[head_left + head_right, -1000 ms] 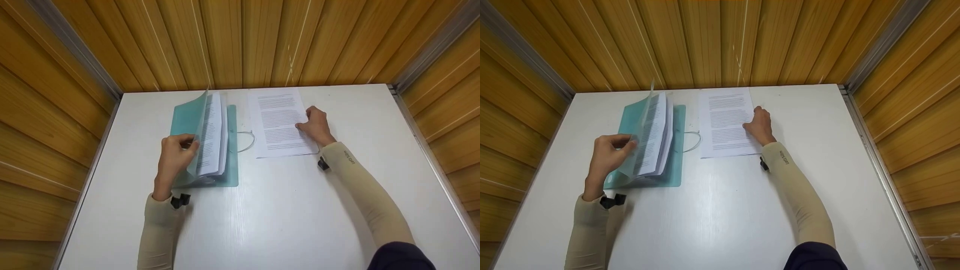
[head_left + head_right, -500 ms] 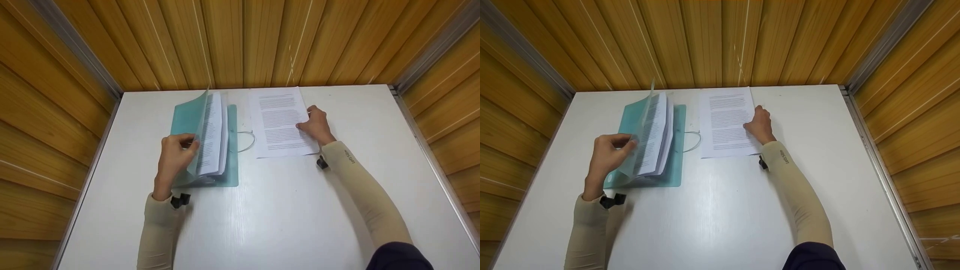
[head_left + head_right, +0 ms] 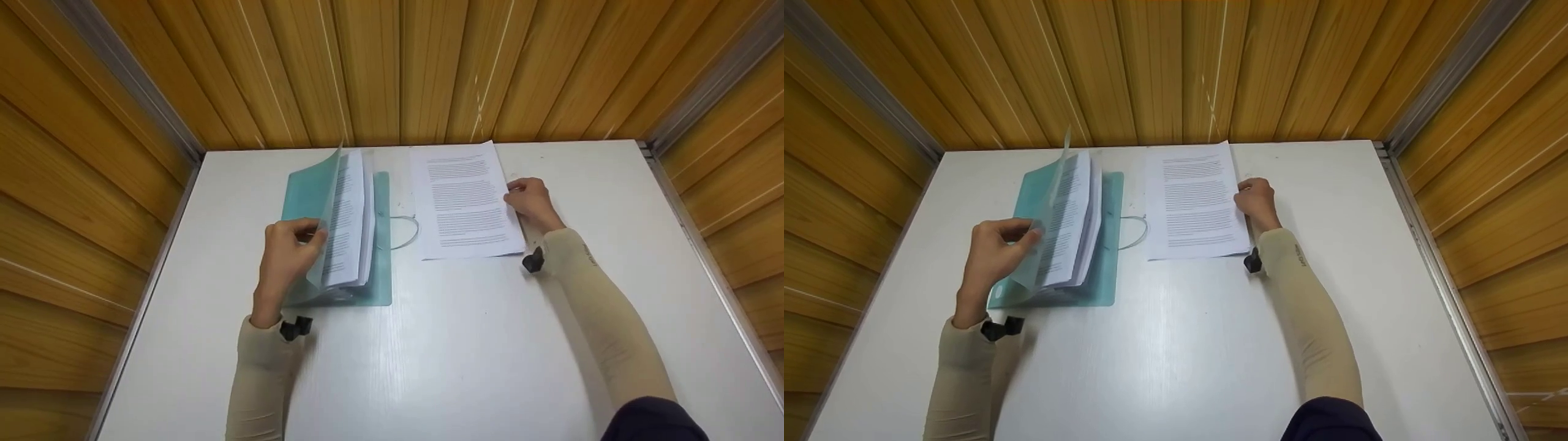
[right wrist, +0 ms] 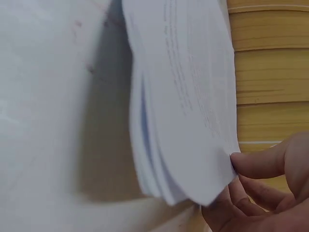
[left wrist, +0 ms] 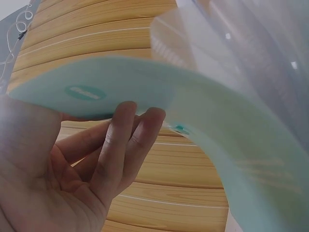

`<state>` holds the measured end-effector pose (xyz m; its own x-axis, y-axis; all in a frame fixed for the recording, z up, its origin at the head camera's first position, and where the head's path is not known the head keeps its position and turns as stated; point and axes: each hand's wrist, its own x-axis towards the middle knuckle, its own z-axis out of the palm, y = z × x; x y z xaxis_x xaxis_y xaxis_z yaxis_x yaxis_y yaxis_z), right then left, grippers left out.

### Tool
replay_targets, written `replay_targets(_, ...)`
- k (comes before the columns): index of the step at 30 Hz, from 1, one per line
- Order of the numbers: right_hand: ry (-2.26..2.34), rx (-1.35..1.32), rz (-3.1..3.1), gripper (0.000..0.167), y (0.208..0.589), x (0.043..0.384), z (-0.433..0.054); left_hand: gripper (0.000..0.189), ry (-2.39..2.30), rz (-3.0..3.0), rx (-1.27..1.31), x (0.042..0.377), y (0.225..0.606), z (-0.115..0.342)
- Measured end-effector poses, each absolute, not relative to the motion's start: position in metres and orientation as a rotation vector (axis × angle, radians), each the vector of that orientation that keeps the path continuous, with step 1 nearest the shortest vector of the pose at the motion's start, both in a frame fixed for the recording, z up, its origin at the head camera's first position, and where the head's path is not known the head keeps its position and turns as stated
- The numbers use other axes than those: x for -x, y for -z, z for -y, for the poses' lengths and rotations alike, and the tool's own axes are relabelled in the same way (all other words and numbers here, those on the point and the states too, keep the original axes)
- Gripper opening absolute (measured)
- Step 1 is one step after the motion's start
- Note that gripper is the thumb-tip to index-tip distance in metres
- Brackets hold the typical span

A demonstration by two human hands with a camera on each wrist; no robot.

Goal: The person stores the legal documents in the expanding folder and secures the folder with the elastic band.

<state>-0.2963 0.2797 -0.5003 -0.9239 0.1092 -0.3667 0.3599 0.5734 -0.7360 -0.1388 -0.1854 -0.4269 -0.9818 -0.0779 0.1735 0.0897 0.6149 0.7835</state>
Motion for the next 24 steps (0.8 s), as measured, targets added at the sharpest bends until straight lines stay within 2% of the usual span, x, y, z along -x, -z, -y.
replay_targets(10,1.544,-0.499,-2.155,0.053,0.499,0.288,-0.309,0.025,1.314,2.63,0.041,0.138,0.425,0.191)
replay_targets(24,1.876,-0.448,-1.909,0.055,0.499,0.26,-0.33,0.025,1.332,2.598,0.047,0.137,0.423,0.195)
